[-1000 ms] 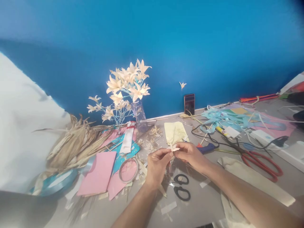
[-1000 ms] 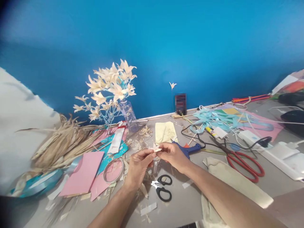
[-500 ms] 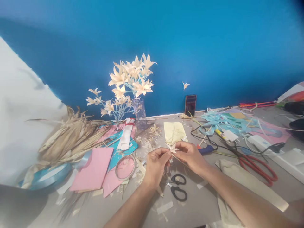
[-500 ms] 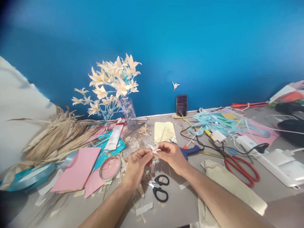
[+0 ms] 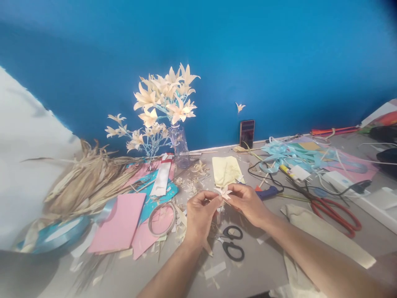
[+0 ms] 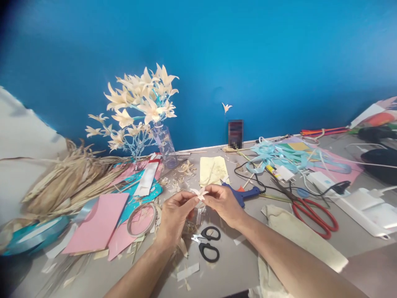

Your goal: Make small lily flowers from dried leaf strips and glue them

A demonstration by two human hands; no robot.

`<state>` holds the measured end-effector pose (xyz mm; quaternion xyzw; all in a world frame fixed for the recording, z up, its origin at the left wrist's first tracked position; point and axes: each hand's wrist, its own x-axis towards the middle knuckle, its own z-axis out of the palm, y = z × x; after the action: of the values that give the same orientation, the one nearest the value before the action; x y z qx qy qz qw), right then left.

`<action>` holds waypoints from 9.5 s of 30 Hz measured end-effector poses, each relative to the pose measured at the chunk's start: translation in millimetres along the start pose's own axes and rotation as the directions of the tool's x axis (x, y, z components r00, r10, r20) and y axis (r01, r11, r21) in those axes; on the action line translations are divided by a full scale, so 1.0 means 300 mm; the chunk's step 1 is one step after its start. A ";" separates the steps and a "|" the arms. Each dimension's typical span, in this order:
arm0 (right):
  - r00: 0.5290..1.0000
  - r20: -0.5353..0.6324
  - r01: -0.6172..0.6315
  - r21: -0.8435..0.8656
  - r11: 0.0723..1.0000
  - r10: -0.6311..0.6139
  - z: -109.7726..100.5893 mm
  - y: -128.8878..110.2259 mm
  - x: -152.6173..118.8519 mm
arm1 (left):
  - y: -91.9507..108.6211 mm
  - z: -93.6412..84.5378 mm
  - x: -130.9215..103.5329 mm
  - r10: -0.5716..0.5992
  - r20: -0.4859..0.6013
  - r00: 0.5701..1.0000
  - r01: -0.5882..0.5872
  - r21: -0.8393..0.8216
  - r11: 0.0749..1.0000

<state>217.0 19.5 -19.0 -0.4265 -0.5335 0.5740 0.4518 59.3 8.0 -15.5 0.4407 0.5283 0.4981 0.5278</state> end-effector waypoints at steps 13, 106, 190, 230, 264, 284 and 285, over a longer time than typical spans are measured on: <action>0.998 -0.044 0.047 -0.058 0.997 -0.049 0.005 -0.003 0.002 | -0.014 0.007 -0.013 0.234 0.006 0.972 -0.233 0.138 0.963; 0.988 -0.114 0.097 -0.024 0.995 -0.099 -0.005 -0.007 -0.005 | 0.004 -0.018 0.000 0.546 0.065 0.835 -0.510 0.462 0.725; 0.985 -0.032 -0.146 0.355 0.923 0.168 -0.003 -0.041 0.012 | 0.010 -0.010 -0.012 0.217 0.111 0.970 -0.234 0.175 0.956; 0.988 0.047 -0.151 0.186 0.971 0.145 -0.001 -0.038 0.002 | 0.020 -0.015 0.008 0.003 0.209 0.978 0.087 -0.421 0.903; 0.964 -0.097 0.212 -0.279 0.937 -0.247 -0.016 -0.036 -0.019 | -0.002 -0.022 0.039 -0.024 0.091 0.996 0.049 -0.285 0.957; 0.803 -0.140 0.363 -0.655 0.663 -0.579 -0.017 -0.035 -0.030 | 0.040 -0.085 0.101 -0.030 -0.187 0.982 -0.065 -0.479 0.876; 0.799 -0.141 0.364 -0.661 0.656 -0.585 -0.018 -0.036 -0.029 | 0.039 -0.088 0.103 -0.019 -0.173 0.985 -0.064 -0.466 0.882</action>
<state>224.9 12.5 -8.5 -0.4827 -0.6942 0.1488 0.5128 30.8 38.4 -9.1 0.2612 0.4303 0.6535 0.5653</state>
